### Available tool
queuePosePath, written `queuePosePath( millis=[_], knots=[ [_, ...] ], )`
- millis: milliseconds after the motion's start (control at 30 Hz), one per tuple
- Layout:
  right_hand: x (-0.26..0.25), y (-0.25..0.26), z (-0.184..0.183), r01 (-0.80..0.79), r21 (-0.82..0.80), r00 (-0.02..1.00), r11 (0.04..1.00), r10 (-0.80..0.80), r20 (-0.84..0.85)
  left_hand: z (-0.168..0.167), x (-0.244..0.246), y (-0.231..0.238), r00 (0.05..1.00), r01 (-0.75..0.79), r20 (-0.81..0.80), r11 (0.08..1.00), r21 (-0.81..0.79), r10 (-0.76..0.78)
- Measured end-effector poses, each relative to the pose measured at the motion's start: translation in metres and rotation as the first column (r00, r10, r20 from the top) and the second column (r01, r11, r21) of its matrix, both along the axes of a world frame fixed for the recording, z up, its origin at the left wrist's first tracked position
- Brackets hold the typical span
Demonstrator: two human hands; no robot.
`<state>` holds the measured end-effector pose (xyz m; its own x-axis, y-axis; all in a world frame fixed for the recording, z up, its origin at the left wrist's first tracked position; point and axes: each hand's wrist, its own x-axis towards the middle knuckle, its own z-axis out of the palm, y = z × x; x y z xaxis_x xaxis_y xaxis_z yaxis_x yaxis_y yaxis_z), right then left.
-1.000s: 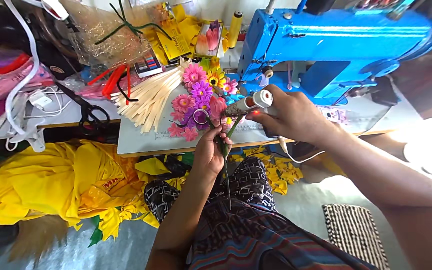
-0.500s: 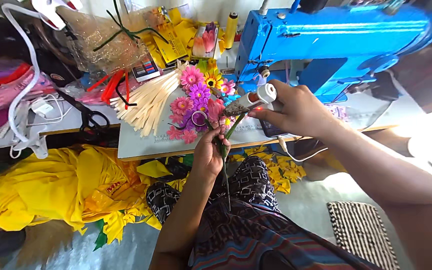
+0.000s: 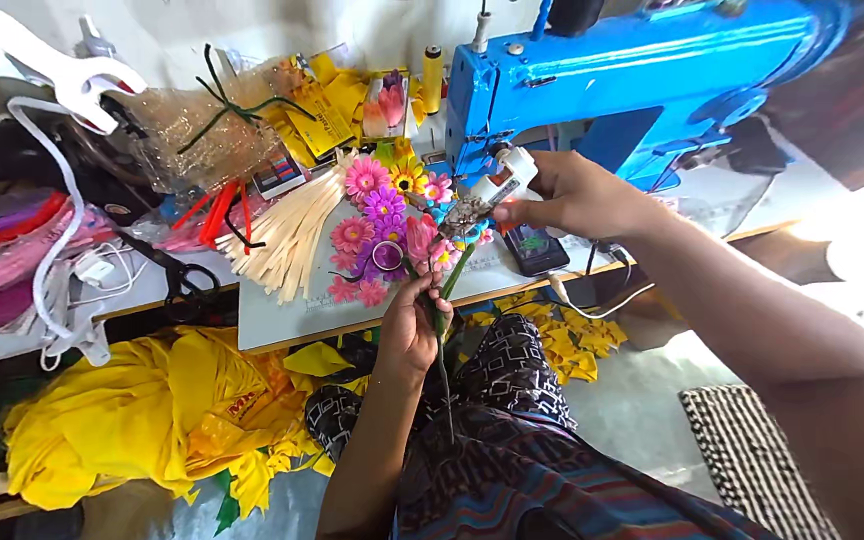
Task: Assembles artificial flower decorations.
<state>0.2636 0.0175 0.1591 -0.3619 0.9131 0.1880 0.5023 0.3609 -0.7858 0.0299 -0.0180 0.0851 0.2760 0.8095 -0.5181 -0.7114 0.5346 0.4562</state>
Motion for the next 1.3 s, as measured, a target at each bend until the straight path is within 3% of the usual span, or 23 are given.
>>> queuePosePath(
  millis=[267,433,533,600,700,767,867,1000,1167,1300],
  knots=[
    [0.003,-0.001,-0.001,-0.058,0.179,0.983,0.982,0.026,0.179,0.003,0.004,-0.001,1.0,0.004,-0.018,1.0,-0.018,-0.004],
    [0.006,-0.001,-0.001,-0.214,0.373,0.932,0.903,0.074,0.356,0.002,0.004,0.0,1.0,0.001,-0.019,1.0,-0.016,-0.001],
    [0.011,0.0,0.0,-0.231,0.38,0.921,0.896,0.076,0.382,0.004,0.002,0.001,0.998,-0.017,-0.061,1.0,-0.003,0.017],
    [0.018,-0.002,0.003,-0.136,0.322,0.953,0.937,0.035,0.301,0.003,-0.003,0.002,0.996,-0.038,-0.078,0.999,0.024,0.039],
    [0.037,-0.005,0.0,0.042,0.122,0.999,0.992,-0.043,0.011,-0.001,-0.017,0.002,0.995,-0.079,-0.058,0.993,0.083,0.084],
    [0.056,-0.008,-0.009,0.16,-0.041,0.965,0.986,-0.165,-0.202,0.001,-0.029,0.002,0.989,-0.123,-0.065,0.986,0.108,0.131],
    [0.084,-0.016,-0.024,0.345,-0.249,0.841,0.905,-0.416,-0.346,0.008,-0.047,-0.003,0.975,-0.197,-0.064,0.965,0.171,0.211],
    [0.111,-0.014,-0.055,0.57,-0.327,0.675,0.754,-0.657,-0.336,0.018,-0.054,-0.011,0.944,-0.261,-0.134,0.929,0.261,0.303],
    [0.103,0.018,-0.094,0.789,-0.165,0.572,0.591,-0.806,-0.151,0.009,-0.035,-0.014,0.945,-0.21,-0.174,0.92,0.33,0.278],
    [0.078,0.045,-0.105,0.838,0.002,0.546,0.546,-0.837,0.046,-0.003,-0.025,-0.013,0.963,-0.152,-0.16,0.928,0.341,0.217]
  ],
)
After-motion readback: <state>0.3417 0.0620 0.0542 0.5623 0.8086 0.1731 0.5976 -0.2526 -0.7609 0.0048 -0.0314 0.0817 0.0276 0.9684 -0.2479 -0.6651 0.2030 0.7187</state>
